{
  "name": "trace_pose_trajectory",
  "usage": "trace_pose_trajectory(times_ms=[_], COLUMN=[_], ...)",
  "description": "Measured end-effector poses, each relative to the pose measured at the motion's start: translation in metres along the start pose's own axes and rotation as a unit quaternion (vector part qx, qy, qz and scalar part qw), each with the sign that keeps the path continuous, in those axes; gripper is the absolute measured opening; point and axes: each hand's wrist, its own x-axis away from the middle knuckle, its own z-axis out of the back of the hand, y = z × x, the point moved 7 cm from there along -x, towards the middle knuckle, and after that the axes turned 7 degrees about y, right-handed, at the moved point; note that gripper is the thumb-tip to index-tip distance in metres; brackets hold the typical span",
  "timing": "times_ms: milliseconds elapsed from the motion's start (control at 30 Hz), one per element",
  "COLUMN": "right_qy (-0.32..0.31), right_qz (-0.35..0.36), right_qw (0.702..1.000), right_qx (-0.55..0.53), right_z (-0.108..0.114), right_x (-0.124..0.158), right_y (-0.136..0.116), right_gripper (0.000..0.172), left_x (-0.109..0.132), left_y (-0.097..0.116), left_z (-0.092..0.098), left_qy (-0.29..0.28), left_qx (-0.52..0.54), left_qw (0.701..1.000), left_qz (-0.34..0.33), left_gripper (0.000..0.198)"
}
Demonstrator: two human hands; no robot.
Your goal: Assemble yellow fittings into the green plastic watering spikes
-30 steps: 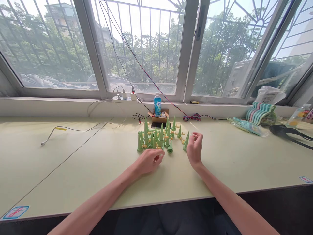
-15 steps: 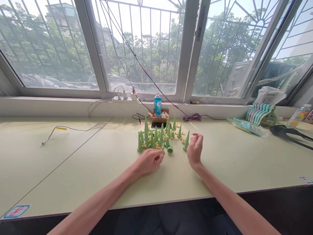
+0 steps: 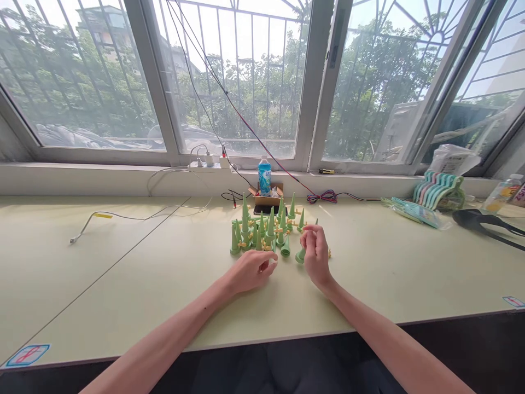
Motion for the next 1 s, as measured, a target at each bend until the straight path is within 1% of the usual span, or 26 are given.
trace_pose_trajectory(times_ms=[67, 133, 200, 267, 367, 533, 700, 900, 1000], right_qy=[-0.066, -0.118, -0.153, -0.176, -0.191, -0.207, -0.218, -0.232, -0.216], right_qz=[0.021, 0.037, 0.047, 0.057, 0.079, 0.106, 0.127, 0.142, 0.155], right_qw=[0.998, 0.992, 0.987, 0.983, 0.978, 0.972, 0.967, 0.960, 0.963], right_qx=[-0.008, -0.013, -0.015, -0.017, -0.021, -0.025, -0.044, -0.061, -0.054], right_z=[-0.011, -0.019, -0.025, -0.029, -0.032, -0.036, -0.039, -0.041, -0.039], right_x=[0.006, 0.012, 0.016, 0.020, 0.023, 0.028, 0.033, 0.035, 0.033], right_y=[-0.003, -0.006, -0.007, -0.008, -0.011, -0.014, -0.017, -0.020, -0.021], right_gripper=[0.020, 0.020, 0.021, 0.022, 0.021, 0.020, 0.019, 0.020, 0.018], left_x=[0.000, 0.001, 0.002, 0.002, 0.001, 0.000, -0.001, -0.002, -0.003], left_y=[-0.002, -0.004, -0.005, -0.005, -0.004, 0.000, 0.003, 0.002, 0.001], left_z=[-0.002, -0.005, -0.009, -0.011, -0.014, -0.016, -0.019, -0.020, -0.018], left_qy=[-0.004, -0.012, -0.025, -0.033, -0.034, -0.037, -0.043, -0.031, -0.017], left_qx=[0.000, -0.002, -0.008, -0.013, -0.010, 0.007, 0.047, 0.083, 0.072], left_qw=[1.000, 1.000, 0.999, 0.999, 0.999, 0.999, 0.998, 0.996, 0.997], left_qz=[0.010, 0.018, 0.025, 0.030, 0.032, 0.020, 0.011, 0.013, 0.022], left_gripper=[0.021, 0.025, 0.028, 0.030, 0.028, 0.020, 0.025, 0.016, 0.011])
